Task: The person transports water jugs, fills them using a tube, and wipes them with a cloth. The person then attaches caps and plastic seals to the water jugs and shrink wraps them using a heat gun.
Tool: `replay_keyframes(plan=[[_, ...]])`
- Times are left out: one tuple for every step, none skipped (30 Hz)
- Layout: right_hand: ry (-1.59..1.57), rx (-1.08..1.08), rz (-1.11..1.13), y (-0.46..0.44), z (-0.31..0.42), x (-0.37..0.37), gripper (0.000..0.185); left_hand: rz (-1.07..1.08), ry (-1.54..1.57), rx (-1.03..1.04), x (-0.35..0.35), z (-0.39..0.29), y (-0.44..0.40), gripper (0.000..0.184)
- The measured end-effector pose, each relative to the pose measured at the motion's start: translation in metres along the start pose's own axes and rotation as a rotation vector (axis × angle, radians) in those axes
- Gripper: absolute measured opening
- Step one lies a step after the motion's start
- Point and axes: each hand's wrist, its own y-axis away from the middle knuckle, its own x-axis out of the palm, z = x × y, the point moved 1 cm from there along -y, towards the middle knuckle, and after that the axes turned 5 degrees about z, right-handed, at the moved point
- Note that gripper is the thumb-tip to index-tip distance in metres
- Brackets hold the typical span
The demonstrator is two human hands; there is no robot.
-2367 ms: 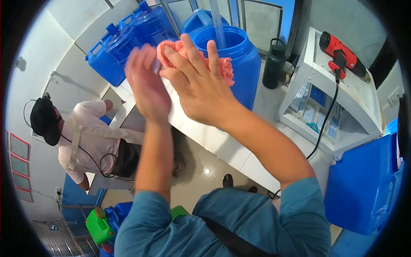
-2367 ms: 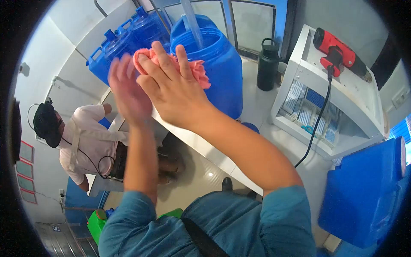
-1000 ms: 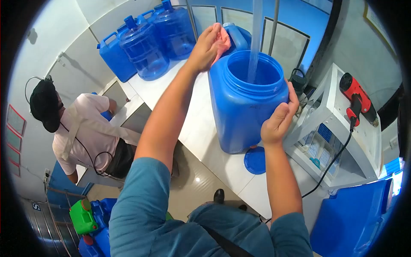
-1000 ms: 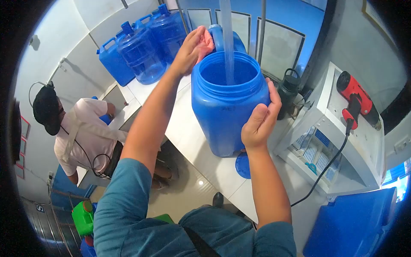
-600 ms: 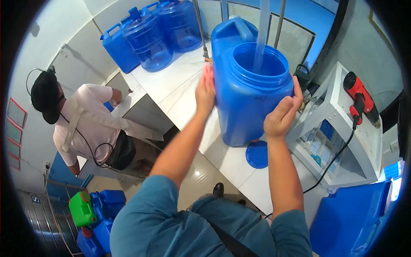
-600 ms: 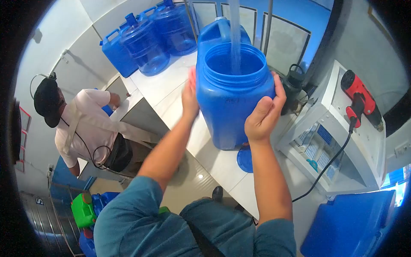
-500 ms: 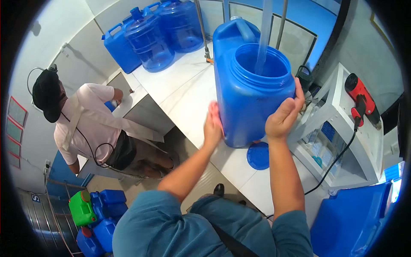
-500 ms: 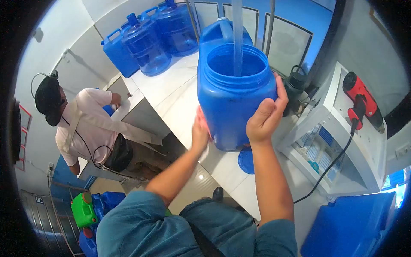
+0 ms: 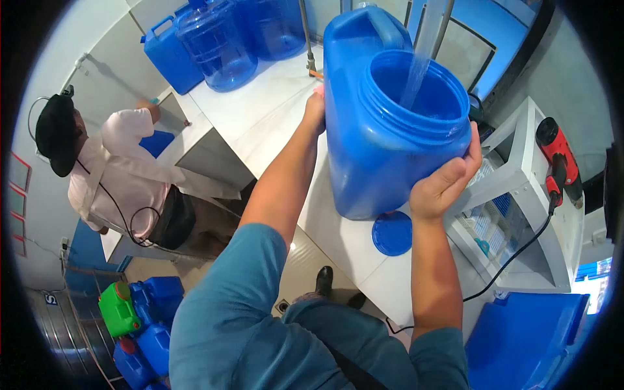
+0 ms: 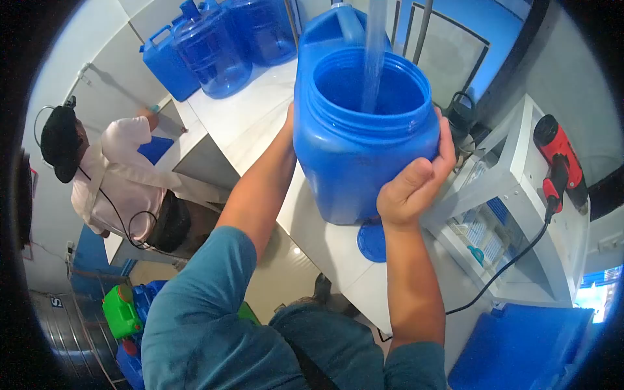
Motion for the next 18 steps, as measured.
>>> replay_keyframes(plan=[[0.006, 0.009, 0.010, 0.002, -0.001, -0.001, 0.065, 0.043, 0.021, 0.014, -0.020, 0.031, -0.007, 0.044], [0.016, -0.002, 0.009, 0.002, -0.003, -0.002, 0.066, 0.086, 0.039, 0.030, -0.022, 0.042, -0.001, 0.041], [0.023, -0.012, 0.005, 0.003, -0.005, -0.001, 0.067, 0.080, 0.040, 0.020, -0.024, 0.052, 0.005, 0.041], [0.027, -0.013, -0.008, 0.002, -0.004, -0.002, 0.068, 0.076, 0.046, 0.077, -0.027, 0.065, 0.019, 0.043], [0.026, 0.005, -0.003, 0.002, -0.004, 0.000, 0.068, 0.070, 0.049, 0.134, -0.025, 0.073, 0.041, 0.045], [-0.004, -0.011, -0.014, 0.002, -0.005, 0.001, 0.066, -0.111, 0.066, -0.010, -0.001, 0.063, 0.084, 0.050], [-0.027, -0.025, -0.029, 0.003, -0.005, 0.000, 0.065, -0.114, 0.057, -0.034, 0.000, 0.077, 0.108, 0.050], [-0.060, -0.016, -0.026, 0.003, -0.002, 0.000, 0.064, -0.112, 0.061, 0.010, 0.000, 0.092, 0.127, 0.054], [-0.044, 0.000, -0.032, 0.004, -0.007, -0.002, 0.064, -0.106, 0.069, 0.057, 0.008, 0.099, 0.148, 0.058], [-0.020, -0.023, -0.002, 0.004, -0.012, -0.004, 0.064, -0.154, 0.080, 0.049, 0.016, 0.106, 0.172, 0.054], [0.003, -0.045, 0.024, 0.006, -0.014, -0.007, 0.063, -0.147, 0.074, 0.030, 0.021, 0.105, 0.198, 0.054], [0.018, -0.030, 0.018, 0.009, -0.012, -0.010, 0.063, -0.185, -0.040, -0.061, 0.024, 0.103, 0.226, 0.049], [0.024, -0.002, 0.074, 0.012, -0.009, -0.012, 0.063, -0.214, -0.070, -0.041, 0.033, 0.101, 0.244, 0.043], [0.031, 0.029, 0.130, 0.019, -0.005, -0.018, 0.063, -0.243, -0.100, -0.021, 0.042, 0.099, 0.262, 0.037], [0.045, 0.040, 0.126, 0.031, 0.001, -0.031, 0.063, -0.234, -0.102, -0.036, 0.058, 0.096, 0.277, 0.037], [0.087, 0.145, 0.274, 0.050, 0.006, -0.044, 0.064, -0.203, -0.040, 0.077, 0.076, 0.090, 0.290, 0.038], [0.126, 0.243, 0.415, 0.070, 0.012, -0.056, 0.065, -0.168, 0.023, 0.201, 0.091, 0.080, 0.300, 0.039], [0.044, 0.360, 0.499, 0.103, 0.017, -0.067, 0.065, -0.068, 0.002, 0.189, 0.098, 0.080, 0.305, 0.040]])
